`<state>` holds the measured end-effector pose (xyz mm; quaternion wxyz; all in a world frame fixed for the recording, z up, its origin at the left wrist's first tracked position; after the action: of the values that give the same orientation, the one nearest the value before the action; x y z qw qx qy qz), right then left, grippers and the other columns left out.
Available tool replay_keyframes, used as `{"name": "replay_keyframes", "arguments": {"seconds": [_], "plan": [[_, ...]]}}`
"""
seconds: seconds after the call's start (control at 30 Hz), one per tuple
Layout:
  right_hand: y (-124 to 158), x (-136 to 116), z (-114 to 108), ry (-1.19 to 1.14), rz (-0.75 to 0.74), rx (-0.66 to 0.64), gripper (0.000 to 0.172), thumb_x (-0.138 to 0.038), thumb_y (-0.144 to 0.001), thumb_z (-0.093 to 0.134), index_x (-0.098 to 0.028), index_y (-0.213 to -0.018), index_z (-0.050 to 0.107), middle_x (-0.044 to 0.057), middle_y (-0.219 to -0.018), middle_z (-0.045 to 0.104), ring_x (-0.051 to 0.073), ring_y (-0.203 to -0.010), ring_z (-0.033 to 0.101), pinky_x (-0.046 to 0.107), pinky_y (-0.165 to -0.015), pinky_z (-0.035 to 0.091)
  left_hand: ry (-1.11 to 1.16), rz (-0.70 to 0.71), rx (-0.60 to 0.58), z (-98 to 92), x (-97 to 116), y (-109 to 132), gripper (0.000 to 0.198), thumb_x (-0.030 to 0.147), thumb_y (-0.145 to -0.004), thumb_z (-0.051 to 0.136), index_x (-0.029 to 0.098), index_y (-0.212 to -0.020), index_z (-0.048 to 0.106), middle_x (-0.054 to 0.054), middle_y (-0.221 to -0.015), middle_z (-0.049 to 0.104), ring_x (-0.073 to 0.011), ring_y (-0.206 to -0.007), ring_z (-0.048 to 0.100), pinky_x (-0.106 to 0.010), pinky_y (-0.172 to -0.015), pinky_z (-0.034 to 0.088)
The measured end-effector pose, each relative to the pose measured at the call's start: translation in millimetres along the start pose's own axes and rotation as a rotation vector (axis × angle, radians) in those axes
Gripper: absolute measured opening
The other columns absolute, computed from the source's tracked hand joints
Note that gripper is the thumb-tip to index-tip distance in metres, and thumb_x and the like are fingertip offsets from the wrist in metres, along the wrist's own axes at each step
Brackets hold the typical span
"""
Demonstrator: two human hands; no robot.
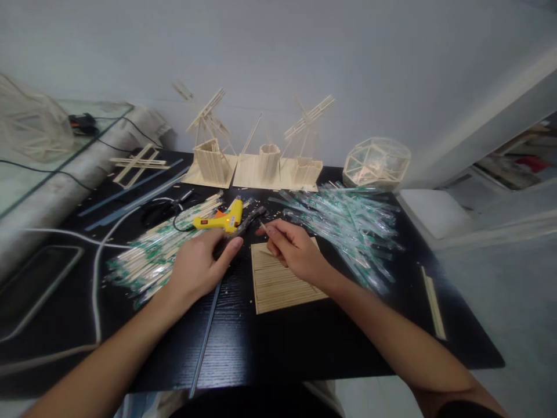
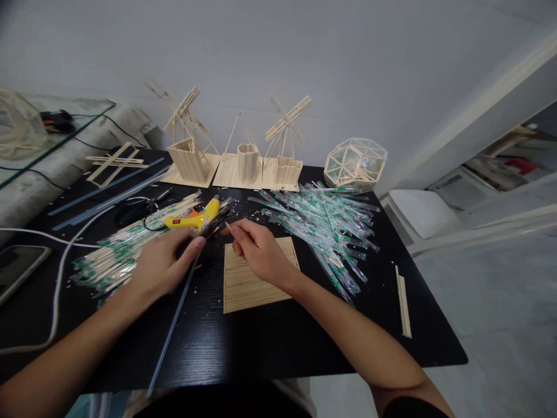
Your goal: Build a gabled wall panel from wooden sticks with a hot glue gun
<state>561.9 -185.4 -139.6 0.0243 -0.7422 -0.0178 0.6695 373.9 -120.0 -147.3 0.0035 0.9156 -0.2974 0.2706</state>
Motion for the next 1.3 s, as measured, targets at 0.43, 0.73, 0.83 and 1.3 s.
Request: {"name": "replay_keyframes", "arguments": {"seconds": [0.43,0.73,0.83,1.3], "plan": [[1.0,-3.7,1.9,0.072,-0.028,0.009,0.036,-0.039,-0.106,0.050,-0.023,-0.074,0.046,-0.005,-0.064,0.048,0.009,-0.053,0.040,0.025,-0.050,0.031,-0.214,0.044,0.086,3.6,0.4,4.7,0.058,0.070,-0.101,0.033,0.020,-0.096,0.062,-0.012,-0.094,0.072,-0.0302,-0.088,0.068,-0.037,-0.072,0.048],[1.6,-3.5,2.2,0.057,-0.014,0.002,0.036,-0.041,-0.105,0.050,-0.023,-0.074,0.046,-0.005,-0.064,0.048,0.009,-0.054,0.040,0.025,-0.049,0.031,-0.203,0.041,0.088,1.9,3.3,4.8,0.056,0.068,-0.101,0.033,0.021,-0.094,0.061,-0.011,-0.092,0.071,-0.0298,-0.088,0.068,-0.036,-0.071,0.046],[1.1,-2.1,2.9,0.042,-0.009,-0.012,0.032,-0.043,-0.105,0.050,-0.023,-0.081,0.051,-0.006,-0.064,0.046,0.009,-0.053,0.040,0.025,-0.050,0.031,-0.208,0.021,0.041,1.3,3.4,5.0,0.055,0.067,-0.101,0.032,0.022,-0.082,0.058,-0.008,-0.078,0.068,-0.0274,-0.073,0.066,-0.036,-0.064,0.041],[1.4,-10.7,0.2,0.175,-0.061,0.007,0.035,-0.035,-0.104,0.052,-0.022,-0.071,0.049,-0.006,-0.064,0.049,0.009,-0.055,0.042,0.029,-0.057,0.035,-0.207,0.055,0.061,2.0,1.8,6.1,0.062,0.070,-0.102,0.028,0.018,-0.098,0.064,-0.012,-0.093,0.070,-0.0309,-0.087,0.068,-0.038,-0.070,0.045]]}}
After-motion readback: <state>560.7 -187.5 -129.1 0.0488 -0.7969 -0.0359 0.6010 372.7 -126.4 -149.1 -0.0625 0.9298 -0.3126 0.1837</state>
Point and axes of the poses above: each hand's wrist, its own y-axis away from the middle knuckle, its own z-axis out of the palm, x = y × z, the point moved 5 cm from there along -y, towards the middle knuckle
